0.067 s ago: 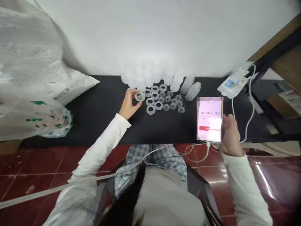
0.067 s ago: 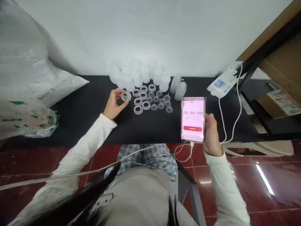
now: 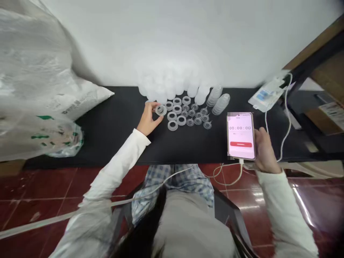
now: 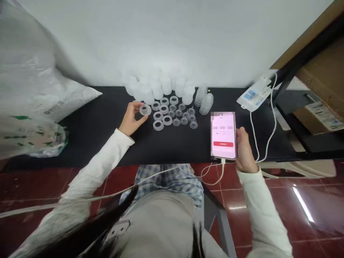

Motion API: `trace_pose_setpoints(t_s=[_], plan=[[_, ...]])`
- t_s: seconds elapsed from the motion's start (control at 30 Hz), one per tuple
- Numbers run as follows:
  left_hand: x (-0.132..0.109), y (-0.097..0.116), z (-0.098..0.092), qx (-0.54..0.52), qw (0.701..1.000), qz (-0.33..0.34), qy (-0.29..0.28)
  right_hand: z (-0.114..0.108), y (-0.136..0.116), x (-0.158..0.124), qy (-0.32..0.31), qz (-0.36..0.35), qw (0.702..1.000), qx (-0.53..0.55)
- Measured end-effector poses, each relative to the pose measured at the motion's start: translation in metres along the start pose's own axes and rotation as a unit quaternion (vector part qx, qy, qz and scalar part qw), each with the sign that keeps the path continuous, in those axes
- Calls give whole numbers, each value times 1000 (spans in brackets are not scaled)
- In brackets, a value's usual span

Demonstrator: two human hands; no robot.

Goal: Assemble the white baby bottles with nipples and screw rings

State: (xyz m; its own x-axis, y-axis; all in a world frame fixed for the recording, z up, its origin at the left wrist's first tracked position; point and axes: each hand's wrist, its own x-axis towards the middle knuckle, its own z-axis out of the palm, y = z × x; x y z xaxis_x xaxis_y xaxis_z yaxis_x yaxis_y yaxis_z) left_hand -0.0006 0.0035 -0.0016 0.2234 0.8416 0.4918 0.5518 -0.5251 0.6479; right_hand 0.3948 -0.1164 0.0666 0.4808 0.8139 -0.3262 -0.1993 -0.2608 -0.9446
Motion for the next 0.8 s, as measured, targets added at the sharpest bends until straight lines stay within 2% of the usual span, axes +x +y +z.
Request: trace_pose_setpoints(t_s=[0.1,0.2,0.33,0.4,0.57,0.67,0.73,0.8], plan=[[-1,-6,0,12,1000,-11,-4,-7,-12,23,38,80,994,-58],[-6,-12,0,16,999,-30,1,-19,-22,47,28,126,987,-95],[-13,-17,0,14,999,-49,-4,-33,-36,83,8,130,983,-131],[-13,-17,0,13,998,-54,-14,-38,-44,100,33,117,979,-161],[-12,0,5,-29,999,-28,-35,-40,-58,131,-3,116,953,-281],[-12,18,13,-83,994,-15,-64,-40,-57,144,-43,32,912,-407],[-12,30,20,-113,990,-9,-90,-41,-52,151,-49,-77,870,-485],[-11,40,28,-141,983,-3,-115,-43,-46,155,-24,-209,825,-524]])
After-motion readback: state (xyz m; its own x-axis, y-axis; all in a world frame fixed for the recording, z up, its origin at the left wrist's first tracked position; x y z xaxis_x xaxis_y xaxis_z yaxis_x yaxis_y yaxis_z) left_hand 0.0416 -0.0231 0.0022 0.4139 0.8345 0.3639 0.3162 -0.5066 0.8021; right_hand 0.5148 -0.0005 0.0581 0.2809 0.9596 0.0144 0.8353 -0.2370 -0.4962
